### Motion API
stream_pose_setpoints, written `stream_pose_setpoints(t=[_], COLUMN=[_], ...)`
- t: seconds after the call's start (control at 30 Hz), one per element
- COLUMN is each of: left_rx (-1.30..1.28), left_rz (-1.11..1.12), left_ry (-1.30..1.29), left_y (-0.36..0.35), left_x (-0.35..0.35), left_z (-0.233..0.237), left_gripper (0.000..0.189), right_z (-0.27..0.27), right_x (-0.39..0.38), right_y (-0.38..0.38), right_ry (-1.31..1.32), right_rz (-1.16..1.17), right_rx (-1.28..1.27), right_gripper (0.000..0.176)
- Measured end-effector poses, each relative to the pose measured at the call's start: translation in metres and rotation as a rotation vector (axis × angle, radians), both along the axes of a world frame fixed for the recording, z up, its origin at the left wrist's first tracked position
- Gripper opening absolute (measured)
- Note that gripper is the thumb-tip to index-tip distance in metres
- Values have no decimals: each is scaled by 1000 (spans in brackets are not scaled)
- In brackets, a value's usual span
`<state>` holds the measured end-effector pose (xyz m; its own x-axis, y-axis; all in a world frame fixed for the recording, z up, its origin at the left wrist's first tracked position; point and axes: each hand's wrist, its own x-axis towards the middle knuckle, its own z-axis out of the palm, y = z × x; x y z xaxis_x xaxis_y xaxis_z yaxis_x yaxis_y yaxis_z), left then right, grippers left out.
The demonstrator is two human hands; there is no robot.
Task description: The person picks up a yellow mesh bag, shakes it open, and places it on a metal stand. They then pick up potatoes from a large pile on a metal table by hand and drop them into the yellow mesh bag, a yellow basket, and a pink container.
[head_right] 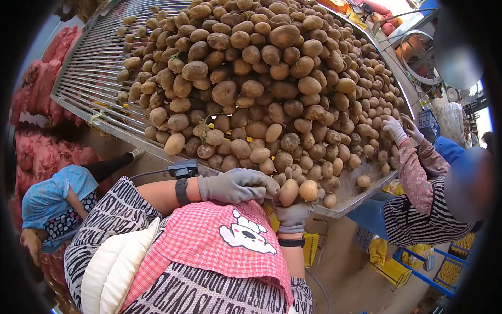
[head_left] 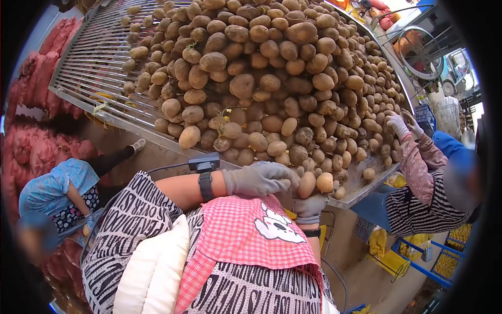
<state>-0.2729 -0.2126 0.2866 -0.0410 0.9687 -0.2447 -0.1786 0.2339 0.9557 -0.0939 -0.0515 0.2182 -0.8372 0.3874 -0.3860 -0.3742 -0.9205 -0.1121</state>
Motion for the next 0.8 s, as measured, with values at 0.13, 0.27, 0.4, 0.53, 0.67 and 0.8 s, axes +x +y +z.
stream_pose_setpoints(t=[0.13, 0.27, 0.4, 0.53, 0.67, 0.8], left_rx=[111, -315, -529, -145, 227, -104], left_rz=[752, 987, 805, 949, 708, 600], left_ry=[942, 1544, 1187, 133, -725, -684], left_y=[-58, -123, -145, -148, -121, -62], left_x=[-29, -61, -83, -91, -90, -82], left_z=[-31, -62, -73, -52, -14, -15], left_gripper=[41, 56, 61, 75, 74, 56], right_z=[-1, 1, -6, -2, -13, -11], right_x=[57, 92, 101, 109, 131, 148], right_y=[6, 4, -1, -7, -15, -28], right_ry=[-16, -101, -328, -512, -485, -682], right_rz=[-54, -127, -258, -368, -443, -595], right_rx=[50, 45, -26, -52, -60, -129], right_gripper=[66, 70, 66, 63, 64, 66])
